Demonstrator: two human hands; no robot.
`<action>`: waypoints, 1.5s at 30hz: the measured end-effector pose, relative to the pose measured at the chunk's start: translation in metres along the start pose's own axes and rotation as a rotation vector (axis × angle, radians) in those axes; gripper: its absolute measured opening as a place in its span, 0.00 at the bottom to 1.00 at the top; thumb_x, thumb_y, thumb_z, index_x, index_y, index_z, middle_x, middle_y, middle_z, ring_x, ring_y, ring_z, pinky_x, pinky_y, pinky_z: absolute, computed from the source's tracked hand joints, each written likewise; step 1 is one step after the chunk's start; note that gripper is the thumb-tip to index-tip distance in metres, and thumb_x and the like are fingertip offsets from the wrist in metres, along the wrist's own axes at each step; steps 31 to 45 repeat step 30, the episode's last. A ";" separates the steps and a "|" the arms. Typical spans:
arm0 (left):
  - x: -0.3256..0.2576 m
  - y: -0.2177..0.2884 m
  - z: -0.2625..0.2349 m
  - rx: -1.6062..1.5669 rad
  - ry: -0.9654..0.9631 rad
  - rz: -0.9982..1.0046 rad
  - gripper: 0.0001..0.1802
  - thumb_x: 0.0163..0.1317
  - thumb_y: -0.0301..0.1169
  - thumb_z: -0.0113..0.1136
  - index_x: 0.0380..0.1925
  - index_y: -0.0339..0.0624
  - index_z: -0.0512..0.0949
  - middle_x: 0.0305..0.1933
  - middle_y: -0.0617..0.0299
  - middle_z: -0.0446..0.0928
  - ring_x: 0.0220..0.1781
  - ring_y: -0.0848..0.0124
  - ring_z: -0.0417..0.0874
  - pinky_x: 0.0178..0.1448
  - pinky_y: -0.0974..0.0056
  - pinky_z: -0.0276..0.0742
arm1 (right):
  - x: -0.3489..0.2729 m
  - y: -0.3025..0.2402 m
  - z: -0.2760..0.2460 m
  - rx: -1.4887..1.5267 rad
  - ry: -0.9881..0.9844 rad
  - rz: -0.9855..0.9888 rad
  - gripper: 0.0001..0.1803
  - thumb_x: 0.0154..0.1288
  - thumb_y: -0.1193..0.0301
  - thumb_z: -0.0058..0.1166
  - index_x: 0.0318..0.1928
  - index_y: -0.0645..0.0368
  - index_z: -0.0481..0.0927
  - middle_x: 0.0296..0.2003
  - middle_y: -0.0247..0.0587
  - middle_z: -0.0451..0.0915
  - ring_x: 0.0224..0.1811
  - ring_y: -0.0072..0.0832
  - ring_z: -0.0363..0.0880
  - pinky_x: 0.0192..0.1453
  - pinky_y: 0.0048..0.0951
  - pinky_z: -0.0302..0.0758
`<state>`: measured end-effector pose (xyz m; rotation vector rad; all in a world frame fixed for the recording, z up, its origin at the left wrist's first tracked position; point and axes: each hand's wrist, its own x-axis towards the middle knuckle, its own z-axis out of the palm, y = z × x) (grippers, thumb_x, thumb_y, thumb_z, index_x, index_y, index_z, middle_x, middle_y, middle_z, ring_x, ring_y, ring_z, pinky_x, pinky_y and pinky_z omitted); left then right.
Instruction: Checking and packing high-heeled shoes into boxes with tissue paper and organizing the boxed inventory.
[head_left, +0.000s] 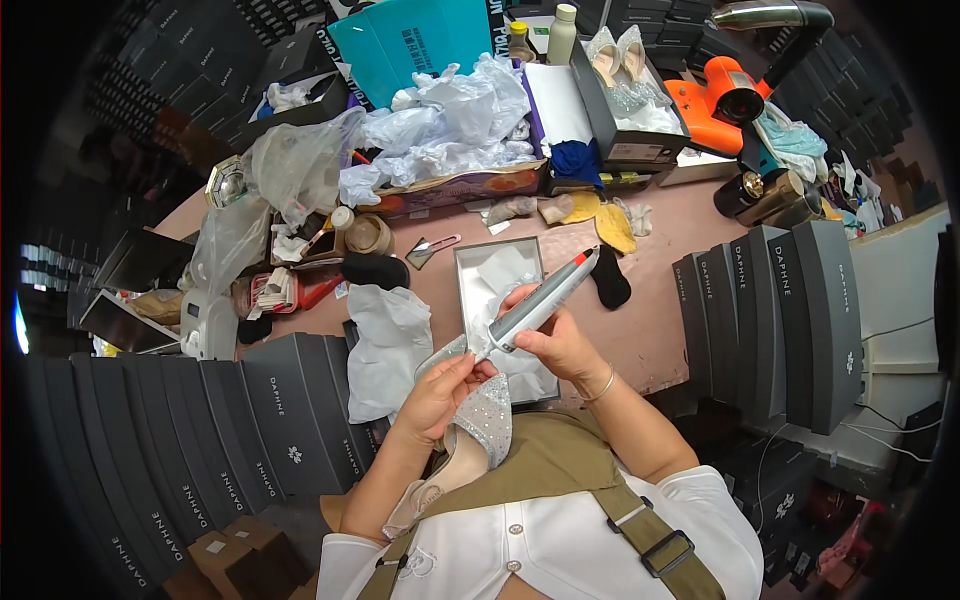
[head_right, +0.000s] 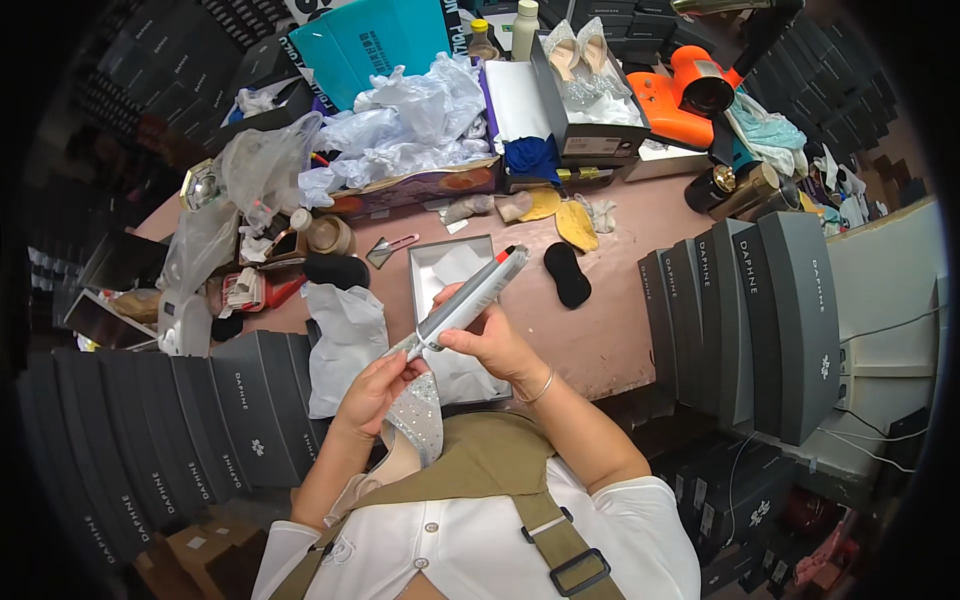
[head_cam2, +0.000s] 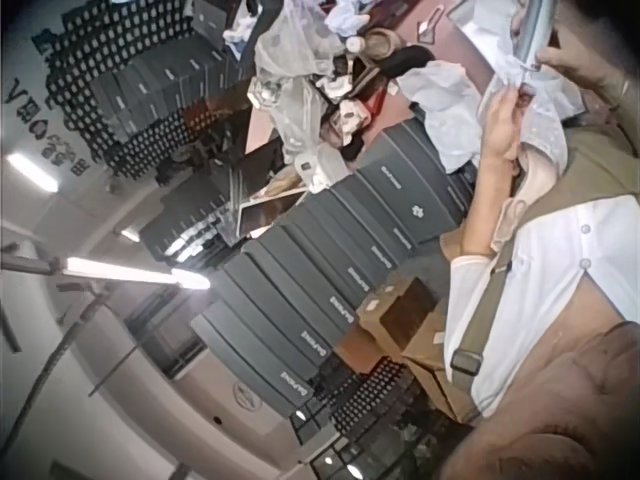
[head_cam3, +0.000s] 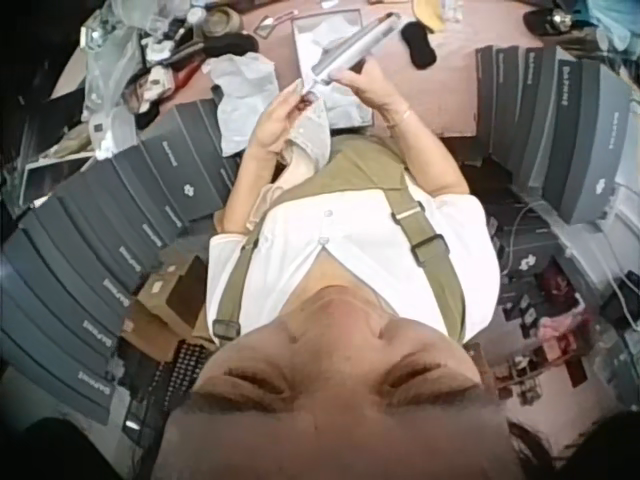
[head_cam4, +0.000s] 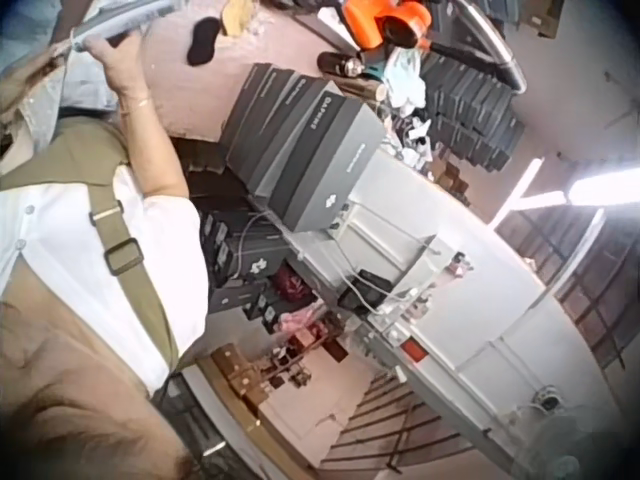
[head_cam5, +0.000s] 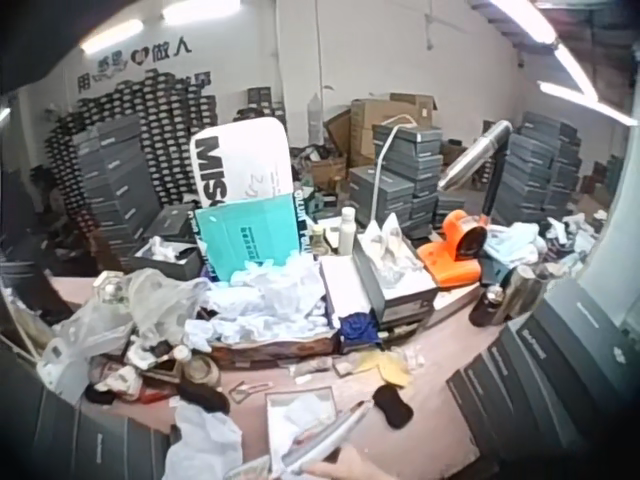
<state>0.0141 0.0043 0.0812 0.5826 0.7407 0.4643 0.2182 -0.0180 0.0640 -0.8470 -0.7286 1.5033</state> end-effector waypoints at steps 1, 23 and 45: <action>-0.002 0.000 0.000 0.003 0.000 -0.002 0.17 0.71 0.38 0.46 0.40 0.35 0.76 0.38 0.60 0.77 0.42 0.74 0.77 0.52 0.69 0.72 | -0.001 0.001 0.000 -0.004 -0.015 -0.001 0.29 0.50 0.65 0.69 0.51 0.58 0.70 0.43 0.37 0.75 0.48 0.25 0.74 0.53 0.29 0.72; -0.014 -0.002 0.007 0.142 0.135 0.126 0.14 0.70 0.37 0.49 0.29 0.39 0.75 0.30 0.68 0.74 0.33 0.81 0.72 0.40 0.75 0.69 | -0.021 -0.043 -0.035 0.168 0.425 -0.312 0.23 0.64 0.55 0.55 0.49 0.59 0.70 0.35 0.36 0.76 0.29 0.22 0.72 0.25 0.25 0.68; -0.009 -0.002 0.005 0.176 0.099 0.123 0.14 0.69 0.37 0.49 0.31 0.39 0.76 0.31 0.69 0.73 0.37 0.82 0.70 0.45 0.75 0.67 | -0.060 -0.034 0.002 -0.566 0.063 -0.572 0.35 0.52 0.48 0.65 0.50 0.62 0.70 0.46 0.51 0.71 0.50 0.34 0.73 0.55 0.34 0.73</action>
